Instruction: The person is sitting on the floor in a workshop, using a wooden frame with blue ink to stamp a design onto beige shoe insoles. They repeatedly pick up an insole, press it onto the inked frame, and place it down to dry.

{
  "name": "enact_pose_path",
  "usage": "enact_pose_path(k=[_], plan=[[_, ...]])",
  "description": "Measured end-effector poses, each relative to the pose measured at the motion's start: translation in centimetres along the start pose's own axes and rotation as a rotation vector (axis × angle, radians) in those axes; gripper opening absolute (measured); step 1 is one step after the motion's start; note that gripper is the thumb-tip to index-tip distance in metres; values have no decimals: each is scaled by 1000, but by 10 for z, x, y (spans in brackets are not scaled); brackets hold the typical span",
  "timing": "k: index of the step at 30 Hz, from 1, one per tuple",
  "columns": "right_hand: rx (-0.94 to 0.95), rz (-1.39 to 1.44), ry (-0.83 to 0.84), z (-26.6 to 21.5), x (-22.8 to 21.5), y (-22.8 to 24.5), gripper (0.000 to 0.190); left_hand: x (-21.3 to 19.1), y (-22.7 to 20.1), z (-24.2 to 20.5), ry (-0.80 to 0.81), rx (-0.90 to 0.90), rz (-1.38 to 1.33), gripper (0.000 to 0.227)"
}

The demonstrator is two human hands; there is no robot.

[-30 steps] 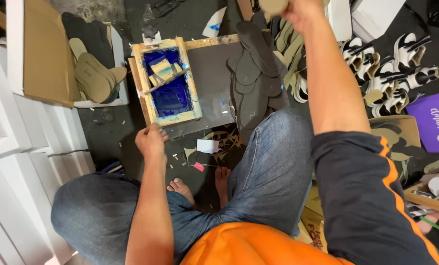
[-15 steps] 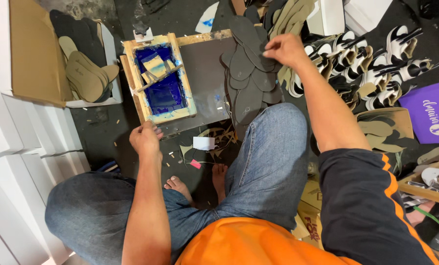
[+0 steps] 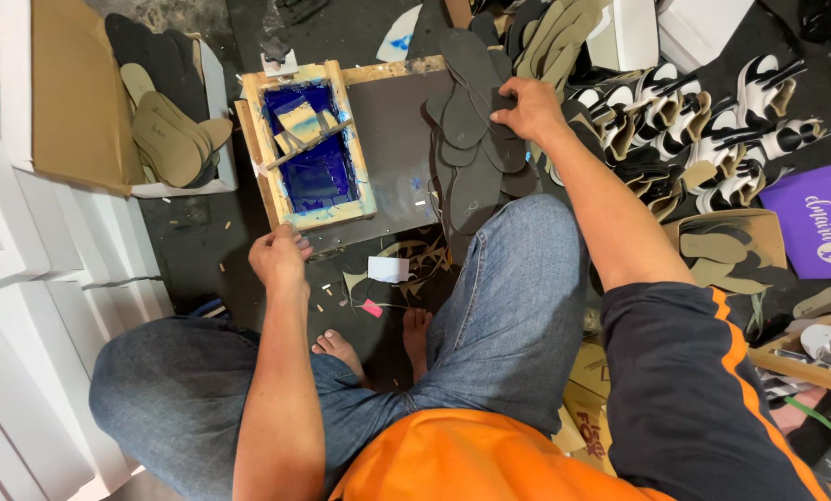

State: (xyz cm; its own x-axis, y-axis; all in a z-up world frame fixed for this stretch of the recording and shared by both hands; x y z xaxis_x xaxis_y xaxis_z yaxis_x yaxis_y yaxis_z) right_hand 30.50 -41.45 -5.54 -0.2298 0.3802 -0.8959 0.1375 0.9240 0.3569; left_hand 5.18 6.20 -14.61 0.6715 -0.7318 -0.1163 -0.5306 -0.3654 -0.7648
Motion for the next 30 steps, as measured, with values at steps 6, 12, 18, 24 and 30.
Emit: enact_pose_path(k=[6,12,18,24,30], plan=[[46,-98,-2,-24,-14,23,53,2,7,8,13,3,-24,28],[-187,141,-174,-9,-35,21,27,1,2,1,18,-17,-19,27],[110,546,259,-70,-38,67,26,2,3,3,5,-15,-21,25],[85,-65,340,-81,-38,73,32,3,7,9,-16,2,-52,23],[-150,-333,174,-72,-36,118,44,3,6,8,-12,-7,-28,26]])
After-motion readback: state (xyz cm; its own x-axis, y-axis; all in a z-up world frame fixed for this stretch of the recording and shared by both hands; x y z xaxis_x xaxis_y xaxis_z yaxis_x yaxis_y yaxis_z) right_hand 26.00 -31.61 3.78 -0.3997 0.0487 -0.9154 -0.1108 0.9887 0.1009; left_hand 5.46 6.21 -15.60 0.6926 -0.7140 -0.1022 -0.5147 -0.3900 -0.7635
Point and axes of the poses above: each hand's wrist, its own z-axis towards the middle knuckle, its own x-axis out of the palm, y = z × x, the point moved 10 cm from there along z, towards the middle knuckle
